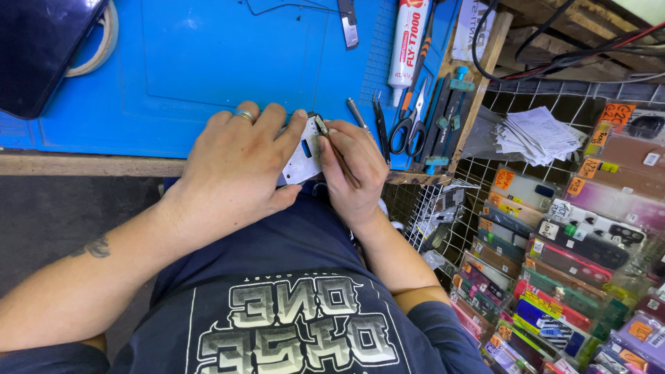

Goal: The person uses a small metal tool to scrape and clean the edges of a disassembled smartphone frame on a blue work mat. The hands carefully work along the perimeter of the device, removing residue from the metal casing.

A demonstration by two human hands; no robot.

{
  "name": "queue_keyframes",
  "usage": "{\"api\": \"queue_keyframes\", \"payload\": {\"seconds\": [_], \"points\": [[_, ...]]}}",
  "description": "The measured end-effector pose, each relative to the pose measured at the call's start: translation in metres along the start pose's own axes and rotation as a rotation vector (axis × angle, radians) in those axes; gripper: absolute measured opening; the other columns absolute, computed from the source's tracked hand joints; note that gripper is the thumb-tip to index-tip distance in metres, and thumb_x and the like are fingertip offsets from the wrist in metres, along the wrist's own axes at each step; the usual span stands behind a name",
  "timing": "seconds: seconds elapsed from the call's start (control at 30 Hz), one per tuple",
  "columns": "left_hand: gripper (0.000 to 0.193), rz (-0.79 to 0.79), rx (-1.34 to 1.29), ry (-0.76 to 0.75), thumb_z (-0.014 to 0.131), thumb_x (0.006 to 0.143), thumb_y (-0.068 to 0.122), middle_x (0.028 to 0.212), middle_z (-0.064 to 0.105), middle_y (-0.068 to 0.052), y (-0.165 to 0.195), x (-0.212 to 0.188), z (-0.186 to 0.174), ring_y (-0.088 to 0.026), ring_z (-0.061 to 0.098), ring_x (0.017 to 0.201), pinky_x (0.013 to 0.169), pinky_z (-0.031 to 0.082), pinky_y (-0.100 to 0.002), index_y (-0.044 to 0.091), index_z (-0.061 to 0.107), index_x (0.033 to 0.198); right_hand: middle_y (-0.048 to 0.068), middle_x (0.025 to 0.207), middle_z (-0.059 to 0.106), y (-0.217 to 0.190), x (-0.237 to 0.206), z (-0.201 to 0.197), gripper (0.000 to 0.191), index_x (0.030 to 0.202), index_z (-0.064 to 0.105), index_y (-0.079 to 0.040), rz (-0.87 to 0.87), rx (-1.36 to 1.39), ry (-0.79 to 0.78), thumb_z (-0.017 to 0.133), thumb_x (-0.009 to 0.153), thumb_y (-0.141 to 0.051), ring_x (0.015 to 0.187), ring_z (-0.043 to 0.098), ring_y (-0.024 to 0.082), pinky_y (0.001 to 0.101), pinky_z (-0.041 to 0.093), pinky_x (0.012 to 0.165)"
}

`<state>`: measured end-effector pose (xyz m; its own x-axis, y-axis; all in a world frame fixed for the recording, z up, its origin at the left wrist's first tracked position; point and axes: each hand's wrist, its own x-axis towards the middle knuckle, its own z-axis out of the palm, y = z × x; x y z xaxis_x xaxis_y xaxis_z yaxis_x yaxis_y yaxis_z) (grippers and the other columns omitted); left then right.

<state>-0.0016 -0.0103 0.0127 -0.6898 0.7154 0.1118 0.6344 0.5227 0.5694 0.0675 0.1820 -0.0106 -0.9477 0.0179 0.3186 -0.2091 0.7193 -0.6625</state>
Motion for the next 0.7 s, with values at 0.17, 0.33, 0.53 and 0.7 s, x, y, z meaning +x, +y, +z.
{"api": "queue_keyframes", "payload": {"seconds": [0.17, 0.33, 0.53, 0.7], "points": [[0.082, -0.012, -0.008, -0.006, 0.084, 0.063, 0.037, 0.1, 0.061, -0.013, -0.0018, 0.0005, 0.0012, -0.03, 0.06, 0.09, 0.07, 0.048, -0.042, -0.002, 0.063, 0.132, 0.02, 0.106, 0.072, 0.0032, -0.0016, 0.0024, 0.01, 0.103, 0.066, 0.006, -0.02, -0.022, 0.024, 0.073, 0.095, 0.005, 0.092, 0.073, 0.03, 0.0348, 0.058, 0.082], [0.081, -0.012, -0.013, -0.01, 0.084, 0.063, 0.036, 0.1, 0.061, -0.012, -0.0018, 0.0021, 0.0013, -0.03, 0.06, 0.09, 0.07, 0.048, -0.042, -0.002, 0.063, 0.131, 0.02, 0.106, 0.072, 0.0038, -0.0017, 0.0017, 0.009, 0.103, 0.066, 0.006, -0.03, -0.035, 0.028, 0.072, 0.096, 0.005, 0.092, 0.073, 0.03, 0.035, 0.058, 0.082], [0.081, -0.013, -0.019, -0.016, 0.084, 0.063, 0.036, 0.1, 0.061, -0.012, -0.0003, 0.0026, 0.0014, -0.03, 0.06, 0.089, 0.069, 0.048, -0.042, -0.002, 0.063, 0.131, 0.02, 0.107, 0.072, 0.0031, -0.0003, 0.0004, 0.011, 0.104, 0.066, 0.007, -0.019, -0.026, 0.016, 0.072, 0.095, 0.005, 0.092, 0.072, 0.03, 0.0347, 0.057, 0.082], [0.08, -0.01, -0.021, -0.014, 0.083, 0.065, 0.034, 0.1, 0.061, -0.012, 0.0007, 0.0021, 0.0023, -0.03, 0.06, 0.089, 0.07, 0.048, -0.042, -0.003, 0.063, 0.132, 0.02, 0.108, 0.072, 0.0036, -0.0004, -0.0003, 0.011, 0.104, 0.066, 0.006, -0.017, -0.032, 0.008, 0.072, 0.096, 0.005, 0.094, 0.072, 0.03, 0.035, 0.057, 0.083]]}}
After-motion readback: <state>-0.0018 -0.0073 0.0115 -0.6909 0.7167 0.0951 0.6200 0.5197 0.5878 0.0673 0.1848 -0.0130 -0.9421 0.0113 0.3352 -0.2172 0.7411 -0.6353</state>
